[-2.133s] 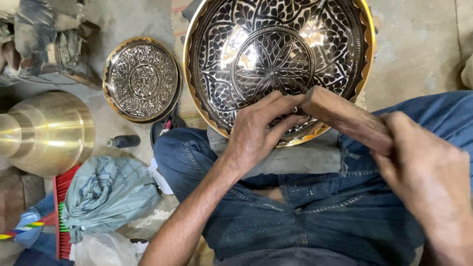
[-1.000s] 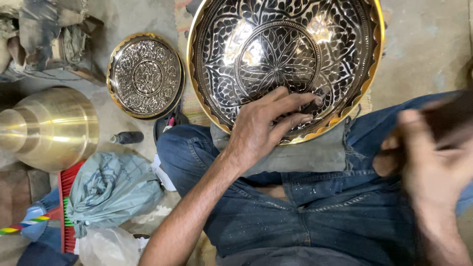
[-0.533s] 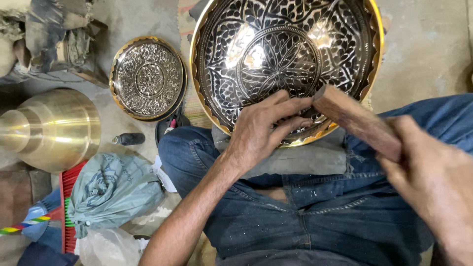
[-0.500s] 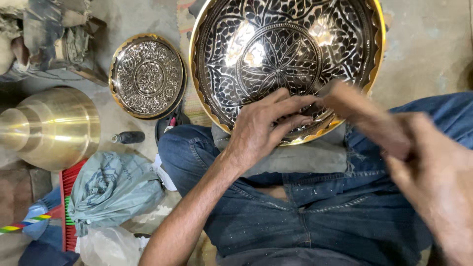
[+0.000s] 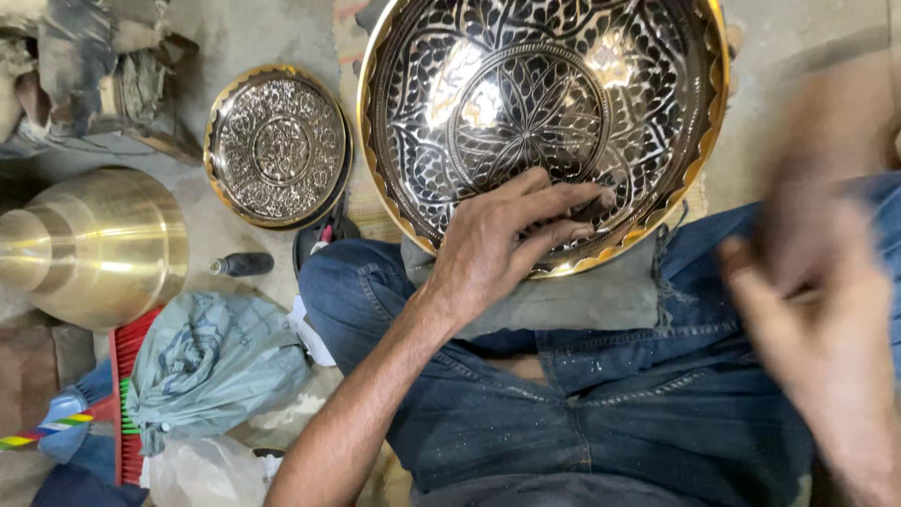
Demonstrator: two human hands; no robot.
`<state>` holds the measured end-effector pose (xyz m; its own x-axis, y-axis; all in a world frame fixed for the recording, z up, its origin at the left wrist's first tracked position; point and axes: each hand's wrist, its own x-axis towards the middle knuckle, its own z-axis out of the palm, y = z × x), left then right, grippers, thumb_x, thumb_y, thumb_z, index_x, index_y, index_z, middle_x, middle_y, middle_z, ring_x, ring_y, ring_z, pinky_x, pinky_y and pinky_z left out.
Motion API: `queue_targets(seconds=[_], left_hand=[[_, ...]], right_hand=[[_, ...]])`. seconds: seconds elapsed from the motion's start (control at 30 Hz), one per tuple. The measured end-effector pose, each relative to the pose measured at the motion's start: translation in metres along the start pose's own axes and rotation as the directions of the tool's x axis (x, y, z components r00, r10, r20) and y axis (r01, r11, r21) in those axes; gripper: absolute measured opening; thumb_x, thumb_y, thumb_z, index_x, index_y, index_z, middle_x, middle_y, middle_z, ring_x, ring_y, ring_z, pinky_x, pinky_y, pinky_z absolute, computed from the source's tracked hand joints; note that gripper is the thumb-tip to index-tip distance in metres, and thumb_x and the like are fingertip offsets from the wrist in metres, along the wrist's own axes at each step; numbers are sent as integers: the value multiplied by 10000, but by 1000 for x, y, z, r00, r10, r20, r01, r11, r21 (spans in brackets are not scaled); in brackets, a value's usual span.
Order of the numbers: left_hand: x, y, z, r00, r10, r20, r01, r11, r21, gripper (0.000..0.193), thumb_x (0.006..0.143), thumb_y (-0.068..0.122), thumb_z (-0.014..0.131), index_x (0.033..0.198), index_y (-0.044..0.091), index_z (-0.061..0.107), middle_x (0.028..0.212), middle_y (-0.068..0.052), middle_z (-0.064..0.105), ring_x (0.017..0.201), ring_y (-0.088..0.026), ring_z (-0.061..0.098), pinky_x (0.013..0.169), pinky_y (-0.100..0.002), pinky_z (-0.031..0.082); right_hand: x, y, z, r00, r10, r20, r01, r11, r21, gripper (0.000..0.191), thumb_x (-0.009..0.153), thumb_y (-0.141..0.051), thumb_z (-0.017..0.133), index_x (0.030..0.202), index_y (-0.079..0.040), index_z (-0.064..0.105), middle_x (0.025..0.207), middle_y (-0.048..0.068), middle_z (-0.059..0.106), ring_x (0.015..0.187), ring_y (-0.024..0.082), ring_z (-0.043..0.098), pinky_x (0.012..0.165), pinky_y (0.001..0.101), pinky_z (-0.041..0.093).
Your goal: The person sits on the floor and uses a chisel and wooden mallet to engrave intricate floral patterns into the interior surface of a large brass bowl. The person repeatedly strikes the chisel with the mallet to deepen and refine the design.
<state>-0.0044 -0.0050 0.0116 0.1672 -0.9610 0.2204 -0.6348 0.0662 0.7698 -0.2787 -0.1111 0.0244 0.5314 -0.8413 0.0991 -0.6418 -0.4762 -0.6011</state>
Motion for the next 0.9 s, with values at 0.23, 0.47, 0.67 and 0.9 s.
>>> queue_targets(seconds=[0.23,0.47,0.67,0.9], left_hand=[[0,-2,-1,998,-35,49,34,999,19,362,952,245,743,1309,199,706,926,12,632,764,-110,655,676,-309,605],[-18,4,-4,976,-84,-199,41,976,-212,322,998,183,739,1313,134,698,1179,-44,735,1070,-164,759,941,-308,668],[-23,1,8,981,-122,-149,107,989,-100,344,986,182,722,1315,118,646,1202,-74,731,1066,-186,766,928,-307,669],[-20,-7,9,982,-52,-180,47,998,-35,385,981,154,726,1335,55,611,1208,-114,725,1089,-228,755,945,-364,642]], right_hand=[[12,-35,-9,997,41,64,-32,990,-139,354,933,-148,771,1175,-23,544,954,169,695,843,329,703,725,438,562],[12,-38,-11,994,32,108,-4,967,-254,472,819,-121,793,1251,-54,614,929,188,724,815,353,729,712,438,570],[23,-53,-13,992,-52,113,72,981,-182,479,794,-92,788,1241,-32,628,974,195,718,851,376,718,720,437,564],[37,-72,-17,949,-293,114,310,932,-186,428,781,-22,740,1199,-14,649,1015,203,709,939,395,696,794,446,540]])
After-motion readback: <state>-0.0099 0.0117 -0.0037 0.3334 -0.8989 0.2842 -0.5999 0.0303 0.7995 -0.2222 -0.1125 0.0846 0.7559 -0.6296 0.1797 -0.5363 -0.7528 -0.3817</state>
